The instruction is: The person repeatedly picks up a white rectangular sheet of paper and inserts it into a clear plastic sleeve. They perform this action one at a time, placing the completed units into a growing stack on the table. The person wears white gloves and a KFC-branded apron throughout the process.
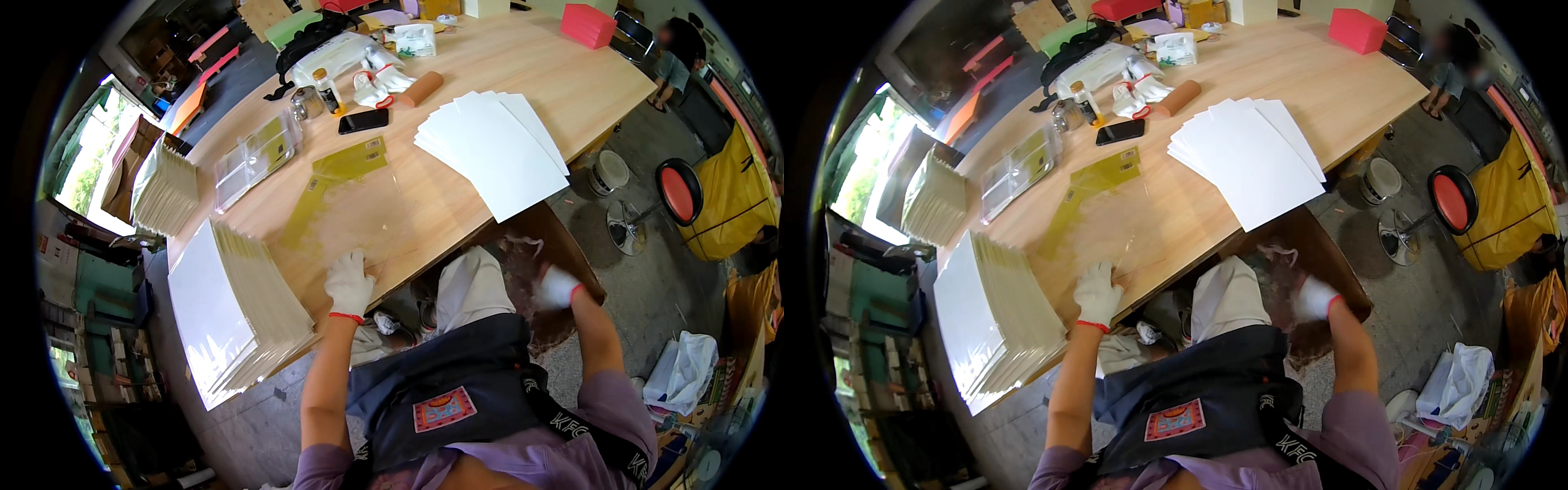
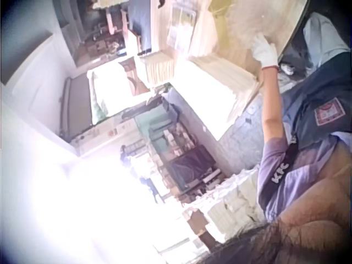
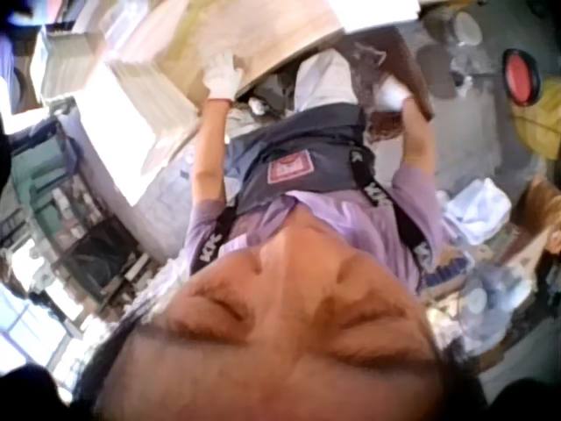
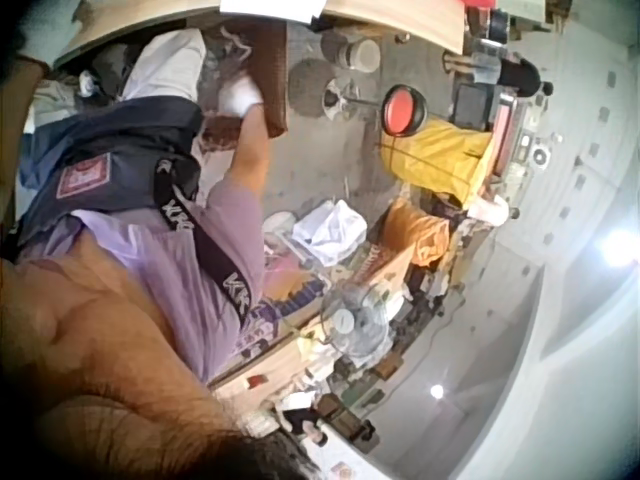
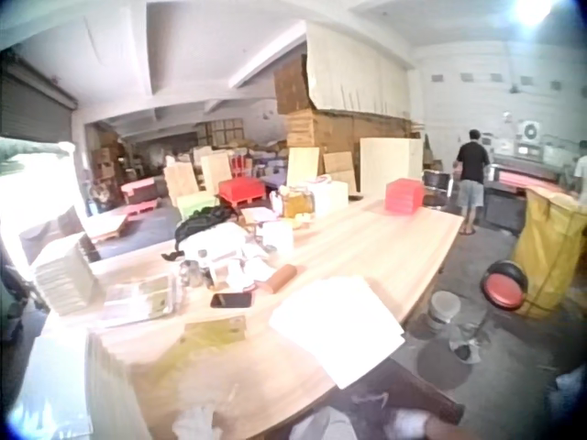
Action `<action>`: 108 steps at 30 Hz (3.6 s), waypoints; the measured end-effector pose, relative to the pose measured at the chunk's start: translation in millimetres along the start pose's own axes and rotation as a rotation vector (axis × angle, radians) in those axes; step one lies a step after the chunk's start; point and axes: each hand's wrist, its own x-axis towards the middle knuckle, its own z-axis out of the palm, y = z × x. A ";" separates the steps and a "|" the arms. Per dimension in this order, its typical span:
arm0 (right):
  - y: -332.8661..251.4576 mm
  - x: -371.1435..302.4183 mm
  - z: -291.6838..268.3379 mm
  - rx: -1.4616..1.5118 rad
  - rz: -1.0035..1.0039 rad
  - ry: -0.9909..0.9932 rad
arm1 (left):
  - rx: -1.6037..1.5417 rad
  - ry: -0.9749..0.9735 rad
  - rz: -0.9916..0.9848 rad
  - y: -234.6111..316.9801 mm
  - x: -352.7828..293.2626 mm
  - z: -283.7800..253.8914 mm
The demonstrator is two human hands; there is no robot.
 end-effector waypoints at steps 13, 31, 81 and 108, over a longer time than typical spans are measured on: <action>-85.5 14.1 -141.4 1.772 0.052 0.074 | -0.114 0.137 0.024 -14.6 -17.8 10.8; -118.1 -34.8 -128.3 1.724 -0.258 -0.026 | -0.368 0.332 -0.100 -33.9 -43.8 28.2; -311.0 -33.0 -28.7 2.150 -0.063 -0.540 | -1.863 0.302 -0.612 92.2 -98.3 152.9; -377.2 -20.8 -33.0 -0.278 -1.176 0.265 | -1.894 0.022 -0.676 -7.7 -138.8 91.8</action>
